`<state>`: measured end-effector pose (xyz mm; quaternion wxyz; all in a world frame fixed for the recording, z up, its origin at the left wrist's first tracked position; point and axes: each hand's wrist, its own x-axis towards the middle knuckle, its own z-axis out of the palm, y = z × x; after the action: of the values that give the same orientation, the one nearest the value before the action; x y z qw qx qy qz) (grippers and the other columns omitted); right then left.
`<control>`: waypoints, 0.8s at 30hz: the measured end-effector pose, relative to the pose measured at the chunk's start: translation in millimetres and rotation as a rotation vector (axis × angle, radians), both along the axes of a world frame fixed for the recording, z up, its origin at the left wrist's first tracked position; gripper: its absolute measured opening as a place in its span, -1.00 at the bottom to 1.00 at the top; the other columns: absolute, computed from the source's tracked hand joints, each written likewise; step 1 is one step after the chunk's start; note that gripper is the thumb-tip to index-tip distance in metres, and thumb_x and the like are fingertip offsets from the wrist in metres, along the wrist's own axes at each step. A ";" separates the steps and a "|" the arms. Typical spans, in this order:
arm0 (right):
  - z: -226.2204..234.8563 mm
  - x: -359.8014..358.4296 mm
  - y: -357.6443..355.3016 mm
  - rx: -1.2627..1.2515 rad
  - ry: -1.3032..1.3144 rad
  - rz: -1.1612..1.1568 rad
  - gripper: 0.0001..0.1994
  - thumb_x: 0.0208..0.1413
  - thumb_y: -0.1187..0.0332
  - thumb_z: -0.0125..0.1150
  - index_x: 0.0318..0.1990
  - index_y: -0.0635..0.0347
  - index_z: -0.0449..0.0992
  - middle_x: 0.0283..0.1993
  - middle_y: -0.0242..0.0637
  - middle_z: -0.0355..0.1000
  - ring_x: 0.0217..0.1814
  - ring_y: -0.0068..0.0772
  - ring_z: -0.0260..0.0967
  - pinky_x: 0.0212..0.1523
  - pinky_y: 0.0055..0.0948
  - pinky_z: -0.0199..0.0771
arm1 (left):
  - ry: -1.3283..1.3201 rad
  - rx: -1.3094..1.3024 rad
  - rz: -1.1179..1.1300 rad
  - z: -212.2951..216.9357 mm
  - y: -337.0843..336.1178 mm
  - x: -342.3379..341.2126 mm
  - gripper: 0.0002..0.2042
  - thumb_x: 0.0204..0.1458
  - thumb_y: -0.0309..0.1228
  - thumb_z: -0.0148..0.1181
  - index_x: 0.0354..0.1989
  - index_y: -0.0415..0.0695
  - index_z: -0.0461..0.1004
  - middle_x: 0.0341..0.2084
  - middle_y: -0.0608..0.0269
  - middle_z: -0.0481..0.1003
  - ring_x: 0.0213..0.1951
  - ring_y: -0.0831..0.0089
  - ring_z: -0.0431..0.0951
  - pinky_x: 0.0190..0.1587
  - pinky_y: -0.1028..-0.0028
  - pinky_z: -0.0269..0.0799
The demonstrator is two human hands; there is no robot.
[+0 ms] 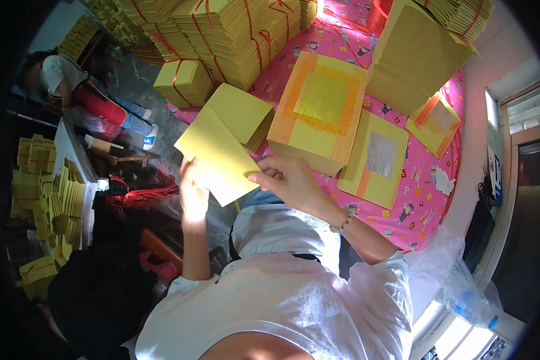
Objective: The person repeatedly picks up a yellow paper sheet and inserts it into a yellow paper pack with a clear window. The person then places the completed pack onto a stack on the table. The task involves repetitive manual assembly of paper products.
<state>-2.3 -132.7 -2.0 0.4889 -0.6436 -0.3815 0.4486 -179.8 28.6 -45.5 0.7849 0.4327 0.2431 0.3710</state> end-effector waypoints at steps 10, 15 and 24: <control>19.8 52.6 -28.2 0.215 -0.162 -0.428 -0.82 0.20 0.39 0.20 -0.12 0.29 0.56 -0.22 -0.43 0.53 -0.23 -0.69 0.42 -0.18 -0.61 0.43 | -0.049 -0.175 -0.093 -40.5 74.0 56.9 -0.64 0.25 -0.42 0.01 0.19 -0.24 0.23 0.03 0.11 0.44 0.02 0.32 0.53 0.03 0.31 0.54; 24.5 74.0 -43.4 0.182 -0.544 -0.504 -0.80 0.14 0.39 0.23 -0.12 0.28 0.54 -0.21 -0.27 0.51 -0.19 -0.40 0.45 -0.13 -0.44 0.44 | 0.095 -0.196 -0.021 -63.8 68.6 76.0 -0.63 0.23 -0.42 0.07 0.20 -0.10 0.25 -0.01 0.19 0.47 -0.02 0.35 0.54 0.01 0.31 0.55; 16.1 77.8 -63.1 0.090 -1.101 -0.179 -0.47 -0.17 0.29 0.43 0.01 0.25 0.45 0.09 -0.05 0.33 0.14 0.02 0.27 0.14 -0.15 0.31 | 0.095 -0.192 0.061 -88.7 66.7 84.9 -0.65 0.22 -0.41 0.08 0.17 -0.09 0.27 -0.04 0.17 0.49 -0.05 0.32 0.56 -0.04 0.25 0.59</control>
<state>75.5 -195.8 14.0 0.2806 -0.7912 -0.5432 -0.0136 -94.9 95.4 -134.2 0.7987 0.3648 0.3276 0.3489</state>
